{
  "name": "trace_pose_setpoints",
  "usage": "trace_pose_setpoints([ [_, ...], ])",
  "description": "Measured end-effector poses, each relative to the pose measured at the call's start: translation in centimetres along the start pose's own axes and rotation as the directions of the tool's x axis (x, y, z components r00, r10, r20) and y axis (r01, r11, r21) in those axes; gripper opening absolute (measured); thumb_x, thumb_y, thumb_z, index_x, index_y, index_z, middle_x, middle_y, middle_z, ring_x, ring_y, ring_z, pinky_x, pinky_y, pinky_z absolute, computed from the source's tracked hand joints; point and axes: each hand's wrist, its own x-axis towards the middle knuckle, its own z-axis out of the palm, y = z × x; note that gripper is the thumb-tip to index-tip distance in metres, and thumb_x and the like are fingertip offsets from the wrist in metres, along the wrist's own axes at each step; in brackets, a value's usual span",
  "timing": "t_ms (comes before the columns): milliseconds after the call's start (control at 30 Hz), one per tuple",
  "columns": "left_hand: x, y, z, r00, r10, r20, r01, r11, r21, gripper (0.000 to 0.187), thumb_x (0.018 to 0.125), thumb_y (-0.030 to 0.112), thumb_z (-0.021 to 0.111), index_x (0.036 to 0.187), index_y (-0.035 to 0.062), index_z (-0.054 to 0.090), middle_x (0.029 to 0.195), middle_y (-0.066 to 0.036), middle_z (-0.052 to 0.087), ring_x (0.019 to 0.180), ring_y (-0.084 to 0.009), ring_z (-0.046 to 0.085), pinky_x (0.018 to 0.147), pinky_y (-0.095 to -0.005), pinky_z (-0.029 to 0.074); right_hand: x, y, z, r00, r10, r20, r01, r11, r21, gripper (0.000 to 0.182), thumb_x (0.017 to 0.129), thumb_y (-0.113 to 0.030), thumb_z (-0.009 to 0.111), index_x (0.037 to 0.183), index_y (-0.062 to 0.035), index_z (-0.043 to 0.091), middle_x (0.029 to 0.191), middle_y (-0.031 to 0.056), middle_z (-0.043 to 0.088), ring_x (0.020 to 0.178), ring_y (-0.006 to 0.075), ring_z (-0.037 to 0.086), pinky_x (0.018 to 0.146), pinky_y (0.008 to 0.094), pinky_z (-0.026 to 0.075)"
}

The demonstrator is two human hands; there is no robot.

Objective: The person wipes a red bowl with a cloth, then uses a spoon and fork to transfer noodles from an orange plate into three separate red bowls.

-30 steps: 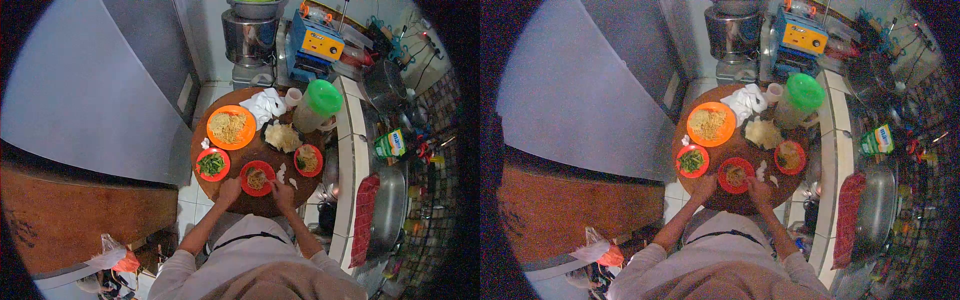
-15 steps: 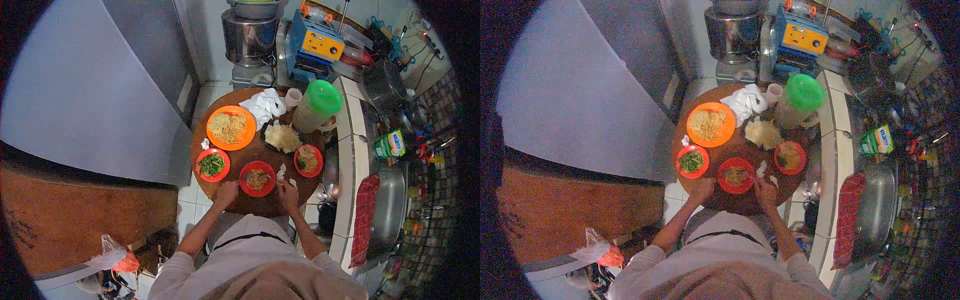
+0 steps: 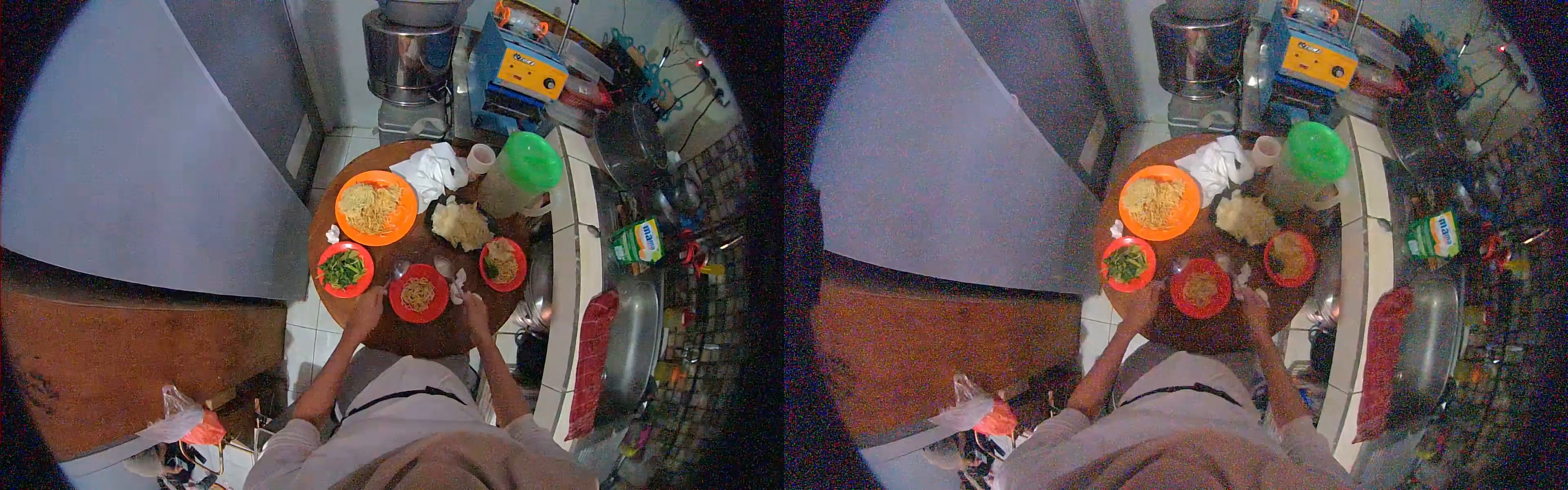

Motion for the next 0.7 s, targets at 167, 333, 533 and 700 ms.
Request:
trace_pose_setpoints([
  [167,1.7,-3.1,-0.7,0.999,-0.052,0.007,0.051,0.992,0.117,0.02,0.08,0.019,0.041,0.086,0.0054,0.054,0.069,-0.019,0.055,0.064,-0.0359,0.054,0.057,-0.0452,0.042,3.6,-8.0,2.7,0.993,-0.096,-0.063,0.086,0.986,-0.14,0.028,0.082,-0.026,0.044,0.082,-0.0015,0.057,0.054,-0.0006,0.047,0.049,0.012,0.045,0.047,0.0279,0.038],
  [333,4.3,-1.8,-4.2,0.989,-0.145,0.004,0.138,0.951,0.279,0.019,0.079,0.018,0.041,0.089,0.0075,0.054,0.065,-0.019,0.055,0.059,-0.0349,0.055,0.051,-0.0443,0.043,7.4,-16.8,5.8,0.958,-0.229,0.173,0.274,0.911,-0.308,0.025,0.079,-0.023,0.047,0.082,0.0002,0.056,0.064,0.0112,0.054,0.06,0.019,0.054,0.055,0.0283,0.042],
  [533,7.0,-3.5,-5.4,0.964,-0.239,-0.113,0.264,0.848,0.46,0.023,0.08,0.021,0.038,0.081,0.0046,0.054,0.063,-0.019,0.056,0.06,-0.0326,0.057,0.052,-0.0442,0.045,11.5,-19.8,13.2,0.933,-0.321,0.16,0.358,0.794,-0.491,0.022,0.078,-0.026,0.048,0.082,-0.0068,0.057,0.064,0.0156,0.054,0.06,0.0305,0.055,0.053,0.0385,0.043],
  [700,8.1,-6.3,-4.9,0.928,-0.353,-0.117,0.365,0.801,0.474,0.027,0.082,0.024,0.037,0.075,0.0037,0.054,0.06,-0.018,0.056,0.058,-0.0345,0.056,0.051,-0.0434,0.045,12.6,-21.1,15.7,0.908,-0.319,0.272,0.418,0.724,-0.549,0.021,0.077,-0.026,0.046,0.078,-0.0091,0.058,0.064,0.0163,0.055,0.06,0.0328,0.054,0.052,0.0413,0.043],
])
